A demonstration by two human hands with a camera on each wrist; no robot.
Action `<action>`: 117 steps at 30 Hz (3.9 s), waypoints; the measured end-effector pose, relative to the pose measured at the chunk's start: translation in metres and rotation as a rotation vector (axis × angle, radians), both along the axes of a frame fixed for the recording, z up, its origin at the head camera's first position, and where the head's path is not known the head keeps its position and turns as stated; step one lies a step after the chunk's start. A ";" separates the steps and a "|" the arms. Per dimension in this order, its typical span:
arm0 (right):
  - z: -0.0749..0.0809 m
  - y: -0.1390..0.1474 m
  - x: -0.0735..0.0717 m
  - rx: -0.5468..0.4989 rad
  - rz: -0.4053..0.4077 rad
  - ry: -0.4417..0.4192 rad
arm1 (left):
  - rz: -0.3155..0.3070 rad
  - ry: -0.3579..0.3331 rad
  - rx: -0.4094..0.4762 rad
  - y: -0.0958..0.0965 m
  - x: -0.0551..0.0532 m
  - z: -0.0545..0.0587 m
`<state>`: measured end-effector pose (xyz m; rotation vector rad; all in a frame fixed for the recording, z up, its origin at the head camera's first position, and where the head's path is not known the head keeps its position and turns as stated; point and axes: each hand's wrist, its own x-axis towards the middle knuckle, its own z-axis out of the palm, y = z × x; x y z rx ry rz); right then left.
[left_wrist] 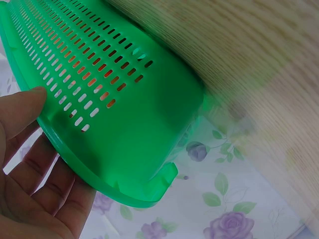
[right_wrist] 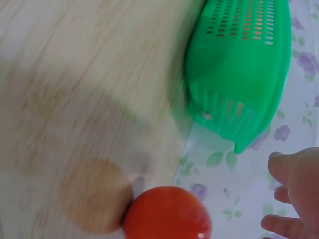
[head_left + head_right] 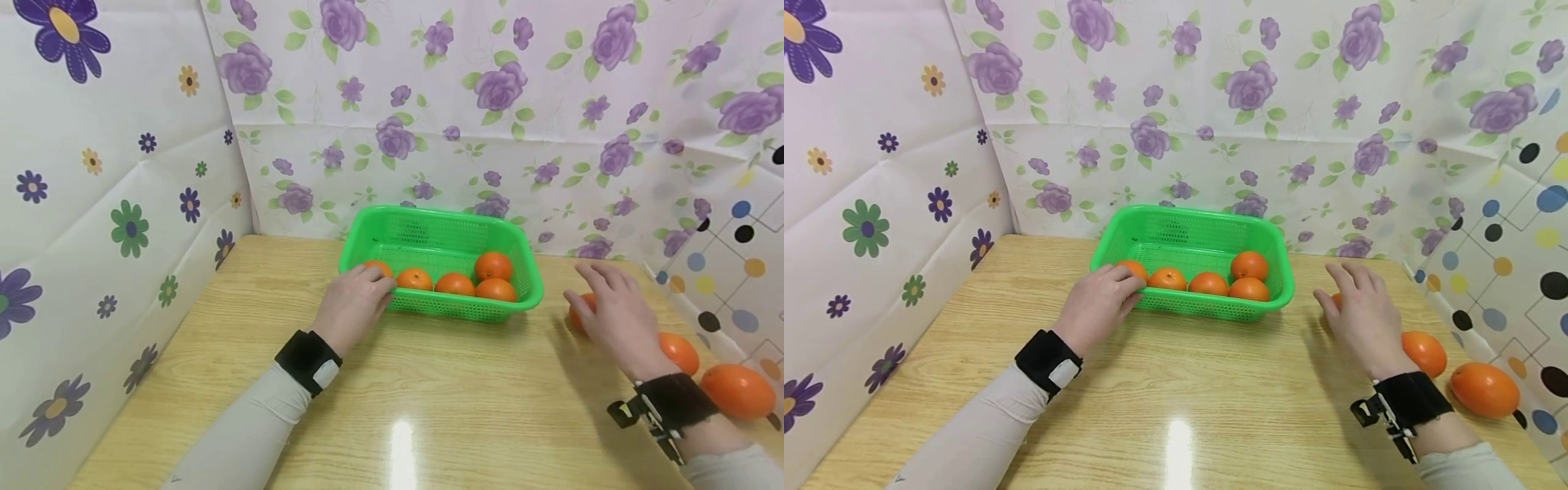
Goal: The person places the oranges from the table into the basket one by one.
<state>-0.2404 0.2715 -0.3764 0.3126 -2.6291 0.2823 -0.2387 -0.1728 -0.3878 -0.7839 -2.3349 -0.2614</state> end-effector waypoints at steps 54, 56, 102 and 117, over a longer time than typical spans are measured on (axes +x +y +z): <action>-0.030 0.016 -0.023 0.073 -0.046 -0.112 | 0.002 -0.003 -0.014 0.001 -0.001 -0.001; -0.030 0.016 -0.026 0.086 -0.054 -0.125 | 0.000 -0.003 -0.013 0.001 -0.001 0.000; -0.032 0.018 -0.014 0.186 -0.058 -0.273 | 0.019 -0.001 -0.022 0.000 0.001 -0.002; -0.036 0.024 -0.015 0.188 -0.048 -0.248 | 0.016 0.005 -0.017 0.001 0.002 0.000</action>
